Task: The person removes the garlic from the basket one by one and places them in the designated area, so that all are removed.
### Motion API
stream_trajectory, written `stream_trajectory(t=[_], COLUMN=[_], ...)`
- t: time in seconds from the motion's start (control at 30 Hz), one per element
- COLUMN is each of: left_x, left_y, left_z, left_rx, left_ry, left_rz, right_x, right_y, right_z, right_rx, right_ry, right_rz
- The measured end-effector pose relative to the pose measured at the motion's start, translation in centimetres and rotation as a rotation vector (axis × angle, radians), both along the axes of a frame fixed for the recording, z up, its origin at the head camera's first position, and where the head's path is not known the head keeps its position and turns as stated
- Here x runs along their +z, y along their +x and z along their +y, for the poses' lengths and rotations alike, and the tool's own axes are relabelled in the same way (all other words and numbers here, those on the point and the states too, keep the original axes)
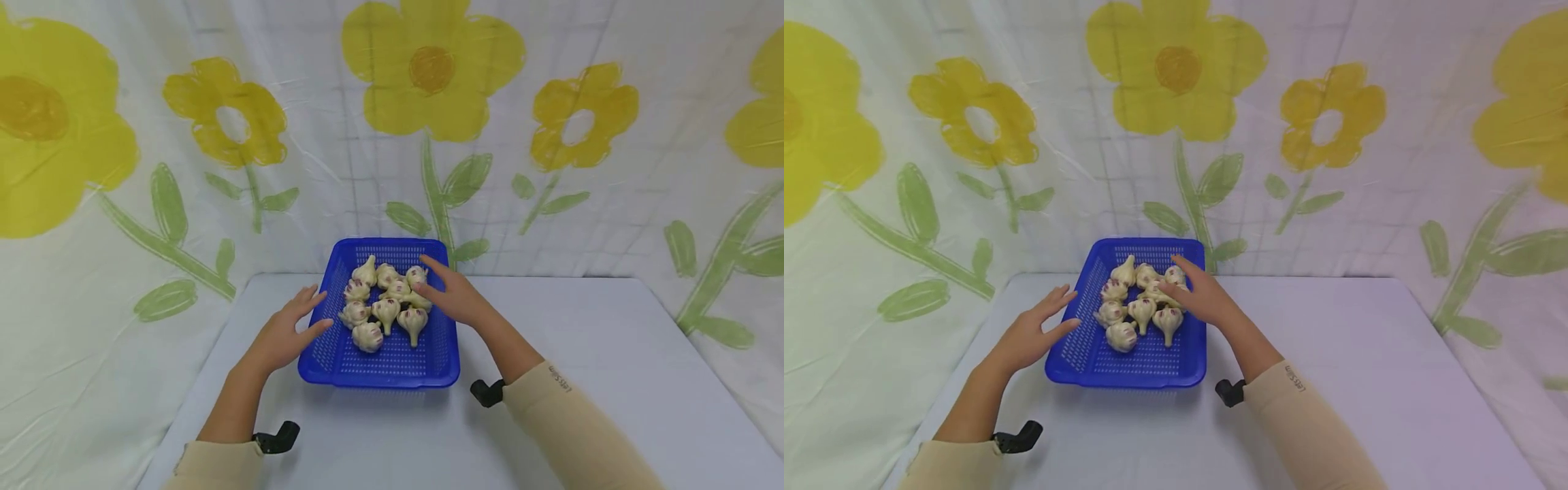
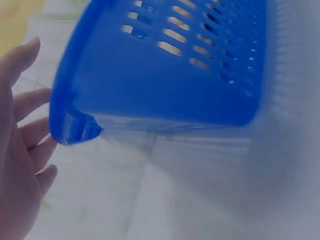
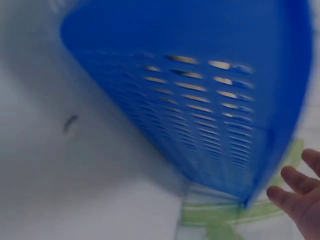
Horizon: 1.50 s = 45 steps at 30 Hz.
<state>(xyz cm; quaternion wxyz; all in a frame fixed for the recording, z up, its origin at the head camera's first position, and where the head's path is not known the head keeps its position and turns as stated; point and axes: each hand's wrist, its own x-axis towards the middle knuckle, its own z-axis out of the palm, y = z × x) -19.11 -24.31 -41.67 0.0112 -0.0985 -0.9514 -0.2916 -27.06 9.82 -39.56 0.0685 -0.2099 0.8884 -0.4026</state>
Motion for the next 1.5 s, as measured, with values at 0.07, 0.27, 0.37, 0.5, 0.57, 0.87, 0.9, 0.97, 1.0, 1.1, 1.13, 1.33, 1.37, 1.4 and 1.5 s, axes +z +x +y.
stream_trajectory(t=[0.07,0.27,0.37,0.5,0.57,0.87,0.9,0.97,1.0,1.1,1.13,1.33,1.37,1.4,1.5], left_x=[-0.7,-2.8,-3.5,-4.2,-4.4,-4.7,-4.8,-4.9,-4.9,-4.9,-4.9,-4.8,-4.8,-4.9,-5.0], left_y=[0.7,2.4,3.0,3.3,3.3,3.3,3.3,3.3,3.3,3.5,3.5,3.9,4.0,4.0,3.9], left_z=[0.0,-0.4,-0.7,-0.9,-0.9,-1.7,-1.8,-1.9,-2.0,-2.1,-2.1,-2.0,-2.0,-2.0,-1.9], left_rx=[0.006,0.024,0.035,0.035,0.038,0.014,-0.003,-0.036,-0.050,-0.070,-0.071,-0.071,-0.072,-0.072,-0.075], left_ry=[0.013,0.081,0.119,0.120,0.131,0.078,0.053,0.012,-0.007,-0.034,-0.044,-0.067,-0.069,-0.071,-0.069], left_rz=[0.027,0.094,0.121,0.128,0.123,0.263,0.298,0.354,0.374,0.392,0.388,0.354,0.357,0.359,0.386], right_x=[-1.1,-2.7,-3.0,-3.4,-3.6,-4.2,-4.2,-4.3,-4.3,-4.3,-4.3,-4.5,-4.5,-4.5,-4.5], right_y=[0.2,0.7,0.8,0.8,0.8,0.8,0.8,0.9,1.0,1.2,1.2,1.2,1.2,1.2,1.1], right_z=[-0.3,-1.0,-1.5,-2.0,-2.2,-3.3,-3.4,-3.5,-3.5,-3.7,-3.8,-4.0,-4.0,-4.1,-4.0], right_rx=[0.017,0.047,0.067,0.069,0.065,0.110,0.114,0.115,0.112,0.105,0.104,0.105,0.105,0.104,0.104], right_ry=[0.013,0.065,0.112,0.167,0.214,0.542,0.570,0.617,0.637,0.661,0.674,0.753,0.765,0.774,0.796], right_rz=[-0.003,0.036,0.057,0.083,0.110,0.275,0.287,0.297,0.300,0.303,0.308,0.338,0.341,0.346,0.367])
